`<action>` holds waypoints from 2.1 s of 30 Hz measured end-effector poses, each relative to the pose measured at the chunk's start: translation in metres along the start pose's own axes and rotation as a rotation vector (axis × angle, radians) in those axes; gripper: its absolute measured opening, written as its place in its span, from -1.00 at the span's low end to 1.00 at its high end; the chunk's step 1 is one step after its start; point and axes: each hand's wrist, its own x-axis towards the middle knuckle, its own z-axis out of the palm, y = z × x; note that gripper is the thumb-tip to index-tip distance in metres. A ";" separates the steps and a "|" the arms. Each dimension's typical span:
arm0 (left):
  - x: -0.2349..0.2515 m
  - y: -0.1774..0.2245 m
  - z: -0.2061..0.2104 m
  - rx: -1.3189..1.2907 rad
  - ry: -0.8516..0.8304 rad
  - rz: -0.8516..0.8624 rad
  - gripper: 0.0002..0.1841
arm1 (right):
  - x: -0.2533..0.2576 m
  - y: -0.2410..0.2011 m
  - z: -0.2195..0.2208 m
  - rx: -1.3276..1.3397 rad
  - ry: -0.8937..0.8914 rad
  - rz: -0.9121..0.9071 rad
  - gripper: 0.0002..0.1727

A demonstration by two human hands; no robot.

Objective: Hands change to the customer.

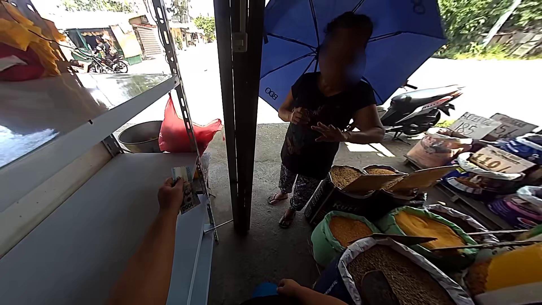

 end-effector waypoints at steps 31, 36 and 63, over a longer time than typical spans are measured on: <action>0.001 -0.001 0.001 0.026 0.016 0.026 -0.74 | 0.004 0.000 0.001 0.001 -0.001 0.019 -0.41; 0.001 -0.001 0.001 0.022 0.009 0.017 -0.74 | 0.003 -0.003 0.000 -0.016 -0.021 0.017 -0.40; -0.002 -0.003 -0.001 -0.091 0.040 -0.042 -0.75 | 0.006 0.011 0.007 0.004 -0.006 0.013 -0.39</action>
